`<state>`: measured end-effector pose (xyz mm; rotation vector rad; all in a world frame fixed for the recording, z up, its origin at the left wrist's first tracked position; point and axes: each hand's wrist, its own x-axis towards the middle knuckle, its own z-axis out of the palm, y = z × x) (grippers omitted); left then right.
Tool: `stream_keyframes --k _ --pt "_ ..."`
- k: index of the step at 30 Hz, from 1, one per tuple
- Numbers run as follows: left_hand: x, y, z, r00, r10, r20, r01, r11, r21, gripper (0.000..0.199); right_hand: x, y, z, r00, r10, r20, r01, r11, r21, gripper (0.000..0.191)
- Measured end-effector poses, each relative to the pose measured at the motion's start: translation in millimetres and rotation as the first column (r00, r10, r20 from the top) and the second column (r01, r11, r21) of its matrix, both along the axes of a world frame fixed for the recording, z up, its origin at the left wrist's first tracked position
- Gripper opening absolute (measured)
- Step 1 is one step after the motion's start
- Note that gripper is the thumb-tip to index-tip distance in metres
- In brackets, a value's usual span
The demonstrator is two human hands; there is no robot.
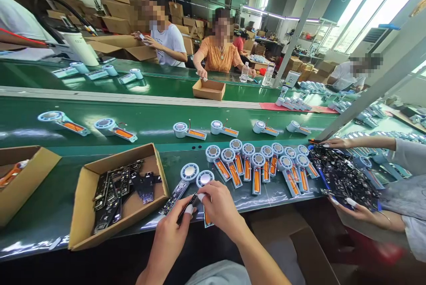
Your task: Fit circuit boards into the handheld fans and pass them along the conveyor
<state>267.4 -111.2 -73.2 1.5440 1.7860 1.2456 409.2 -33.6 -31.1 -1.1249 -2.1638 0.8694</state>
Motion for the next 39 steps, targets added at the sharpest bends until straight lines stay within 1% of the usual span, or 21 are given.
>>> stream_keyframes --k 2,4,6,8,11,13,15,18,20,23,25,28,30,33,36,39 --pt "2 -1 -3.0 0.998 0.003 -0.06 0.001 0.998 0.065 0.035 -1 1 -1.7 1.0 -0.02 -0.024 0.02 1.0 -0.004 0.022" --pt "3 0 -4.6 0.997 0.014 -0.076 -0.007 0.996 0.091 0.036 -2 0 -5.4 0.997 -0.045 -0.067 0.046 0.999 0.004 0.022" --pt "3 1 -4.2 0.999 0.019 -0.037 -0.016 0.998 0.062 0.037 -5 -3 -11.3 0.988 -0.083 -0.128 0.085 0.996 0.007 0.021" --pt "3 3 -2.0 0.999 0.019 0.05 -0.019 1.0 -0.003 0.036 -9 -7 -18.9 0.973 -0.127 -0.192 0.133 0.991 0.02 0.02" --pt "3 4 1.6 0.984 0.039 0.174 -0.028 0.997 -0.068 0.034 -14 -13 -30.3 0.954 -0.162 -0.251 0.19 0.978 0.091 0.019" --pt "4 3 2.5 0.98 0.059 0.191 -0.047 0.997 -0.068 0.034 -17 -16 -35.7 0.943 -0.171 -0.284 0.215 0.968 0.13 0.019" --pt "5 2 2.3 0.982 0.076 0.175 -0.068 0.996 -0.051 0.035 -19 -16 -37.9 0.928 -0.172 -0.331 0.221 0.968 0.118 0.019" --pt "4 3 2.7 0.975 0.097 0.2 -0.087 0.995 -0.055 0.035 -19 -12 -34.5 0.893 -0.171 -0.417 0.187 0.982 -0.002 0.015" --pt "2 6 4.6 0.951 0.09 0.294 -0.064 0.993 -0.099 0.035 -19 -9 -29.5 0.877 -0.168 -0.449 0.151 0.986 -0.074 0.013" --pt "-1 9 8.0 0.887 0.076 0.455 0.004 0.985 -0.172 0.038 -18 -7 -23.0 0.897 -0.158 -0.414 0.136 0.987 -0.082 0.015" --pt "-2 9 8.4 0.863 0.086 0.497 0.007 0.983 -0.181 0.039 -16 -8 -21.3 0.918 -0.155 -0.366 0.141 0.988 -0.065 0.015" --pt "-2 8 6.0 0.872 0.098 0.481 -0.026 0.988 -0.154 0.038 -13 -8 -22.5 0.927 -0.17 -0.334 0.152 0.985 -0.078 0.014" --pt "-3 8 4.3 0.887 0.079 0.455 -0.014 0.99 -0.144 0.038 -10 -6 -23.9 0.928 -0.161 -0.336 0.13 0.985 -0.111 0.014" --pt "-7 8 5.0 0.917 0.029 0.398 0.025 0.991 -0.13 0.035 -3 0 -22.5 0.938 -0.089 -0.335 0.049 0.991 -0.126 0.016" --pt "-13 9 9.6 0.944 -0.024 0.329 0.061 0.993 -0.104 0.033 3 6 -15.5 0.958 -0.013 -0.288 -0.02 0.994 -0.112 0.017" --pt "-18 11 14.0 0.952 -0.073 0.296 0.107 0.989 -0.099 0.031 6 8 -8.4 0.967 0.054 -0.25 -0.081 0.992 -0.1 0.016"
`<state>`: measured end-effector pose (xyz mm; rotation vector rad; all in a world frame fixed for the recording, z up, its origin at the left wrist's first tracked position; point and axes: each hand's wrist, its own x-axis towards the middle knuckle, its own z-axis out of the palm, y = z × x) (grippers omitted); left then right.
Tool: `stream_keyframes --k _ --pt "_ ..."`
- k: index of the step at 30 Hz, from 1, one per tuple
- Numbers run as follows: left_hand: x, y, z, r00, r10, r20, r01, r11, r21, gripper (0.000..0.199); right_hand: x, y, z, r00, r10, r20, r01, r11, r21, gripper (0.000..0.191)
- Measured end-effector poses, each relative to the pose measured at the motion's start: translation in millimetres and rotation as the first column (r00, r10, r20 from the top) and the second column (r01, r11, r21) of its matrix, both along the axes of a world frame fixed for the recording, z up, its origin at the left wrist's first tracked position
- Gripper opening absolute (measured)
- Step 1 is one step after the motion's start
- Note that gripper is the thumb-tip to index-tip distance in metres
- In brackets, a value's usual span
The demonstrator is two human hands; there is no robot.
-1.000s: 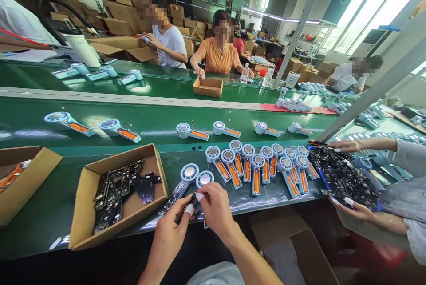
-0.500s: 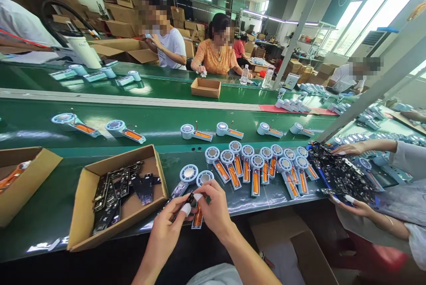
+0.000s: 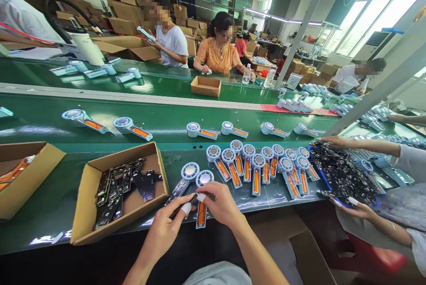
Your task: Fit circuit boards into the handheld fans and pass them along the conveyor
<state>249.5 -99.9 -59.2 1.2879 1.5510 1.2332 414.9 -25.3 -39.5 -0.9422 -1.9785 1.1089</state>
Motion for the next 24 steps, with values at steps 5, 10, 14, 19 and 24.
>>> stream_keyframes --k 5,10,14,19,24 --pt "5 -1 -2.1 0.997 0.035 -0.064 -0.032 0.999 0.039 0.034 -6 -7 -8.2 0.999 -0.05 0.007 0.049 0.994 0.099 0.021" --pt "9 -3 -3.6 0.993 0.071 -0.098 -0.065 0.996 0.068 0.035 -9 -12 -16.6 0.986 -0.162 -0.032 0.164 0.982 0.095 0.021" --pt "2 -1 1.2 0.999 -0.011 -0.041 0.012 1.0 0.02 0.033 -1 -1 -5.5 1.0 0.019 0.003 -0.019 0.999 0.041 0.016" --pt "-1 4 0.3 0.999 -0.043 -0.001 0.043 0.999 0.001 0.031 3 6 2.2 0.999 0.045 0.031 -0.047 0.996 0.071 0.016" --pt "8 -1 4.7 0.999 -0.027 0.037 0.029 0.999 -0.033 0.036 6 1 12.5 0.989 0.017 0.146 -0.015 1.0 -0.016 0.029"
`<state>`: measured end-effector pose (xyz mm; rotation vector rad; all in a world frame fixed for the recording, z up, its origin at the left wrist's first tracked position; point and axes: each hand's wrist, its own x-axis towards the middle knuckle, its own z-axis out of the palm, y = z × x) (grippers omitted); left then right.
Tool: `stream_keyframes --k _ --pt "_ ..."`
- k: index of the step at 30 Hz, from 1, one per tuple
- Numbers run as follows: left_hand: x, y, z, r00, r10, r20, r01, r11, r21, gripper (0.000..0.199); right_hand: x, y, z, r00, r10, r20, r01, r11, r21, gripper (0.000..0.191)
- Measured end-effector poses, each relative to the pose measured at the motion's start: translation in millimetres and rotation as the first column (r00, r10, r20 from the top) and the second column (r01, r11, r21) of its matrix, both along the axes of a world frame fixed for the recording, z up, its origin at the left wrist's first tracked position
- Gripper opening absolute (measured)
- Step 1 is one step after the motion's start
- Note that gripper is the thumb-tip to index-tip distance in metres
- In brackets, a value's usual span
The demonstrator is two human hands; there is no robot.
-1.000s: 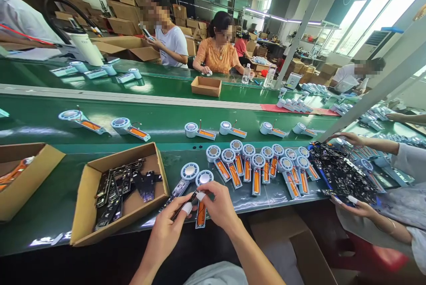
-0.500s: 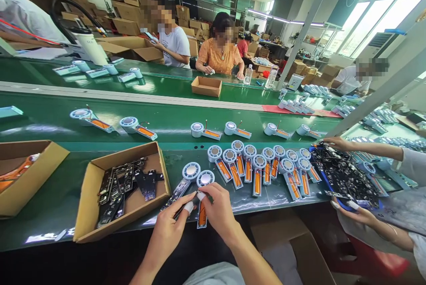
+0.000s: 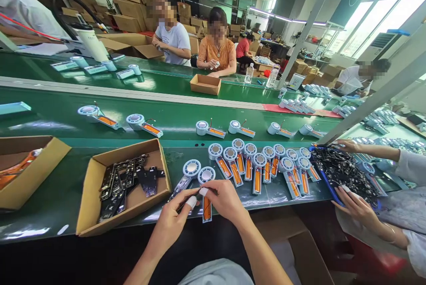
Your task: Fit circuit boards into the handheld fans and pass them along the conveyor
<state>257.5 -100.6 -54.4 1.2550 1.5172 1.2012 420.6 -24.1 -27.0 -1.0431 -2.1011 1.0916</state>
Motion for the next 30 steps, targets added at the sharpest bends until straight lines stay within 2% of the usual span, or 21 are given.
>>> stream_keyframes --k 2,5,10,13,16,18,21,22,24,26,27,28,30 --pt "1 -5 3.0 0.994 0.001 0.112 0.004 0.999 -0.046 0.042 2 -2 3.2 1.0 -0.017 0.002 0.017 0.988 -0.154 0.03" --pt "2 -6 2.6 0.963 -0.008 0.271 0.038 0.994 -0.106 0.046 4 -1 0.8 0.991 -0.103 -0.082 0.068 0.934 -0.351 0.028" --pt "12 10 -11.2 0.99 0.06 0.128 -0.039 0.986 -0.159 0.043 3 4 -5.8 0.935 -0.171 -0.31 -0.038 0.821 -0.569 0.019" --pt "20 18 -16.8 0.977 -0.052 0.209 0.09 0.979 -0.18 0.035 4 1 -0.6 0.907 -0.165 -0.387 -0.105 0.803 -0.587 0.015" --pt "23 20 -15.1 0.935 -0.138 0.328 0.199 0.967 -0.159 0.038 10 -6 8.2 0.901 -0.119 -0.417 -0.156 0.808 -0.568 0.015" --pt "24 18 -11.7 0.888 -0.102 0.448 0.189 0.97 -0.154 0.041 14 -9 12.0 0.898 -0.121 -0.422 -0.156 0.81 -0.565 0.017" --pt "26 14 -8.5 0.818 0.058 0.573 0.055 0.983 -0.177 0.042 17 -11 12.1 0.874 -0.187 -0.449 -0.132 0.798 -0.589 0.02" --pt "26 12 -8.6 0.812 0.097 0.575 0.015 0.982 -0.187 0.042 16 -11 11.0 0.85 -0.227 -0.475 -0.138 0.775 -0.617 0.021" --pt "26 9 -10.8 0.833 0.094 0.546 0.01 0.983 -0.184 0.044 11 -12 8.8 0.78 -0.336 -0.528 -0.166 0.702 -0.692 0.024" --pt "25 6 -14.3 0.852 0.002 0.523 0.078 0.988 -0.131 0.049 6 -14 8.2 0.702 -0.447 -0.554 -0.196 0.627 -0.754 0.026" --pt "23 6 -15.9 0.86 -0.048 0.508 0.11 0.99 -0.092 0.052 4 -15 8.8 0.677 -0.478 -0.559 -0.205 0.608 -0.767 0.027" --pt "22 6 -17.2 0.869 -0.085 0.487 0.127 0.99 -0.053 0.055 3 -17 9.9 0.665 -0.487 -0.567 -0.207 0.609 -0.766 0.027" --pt "19 7 -17.8 0.888 -0.11 0.448 0.125 0.992 -0.004 0.054 4 -21 13.5 0.681 -0.446 -0.581 -0.183 0.664 -0.725 0.025"
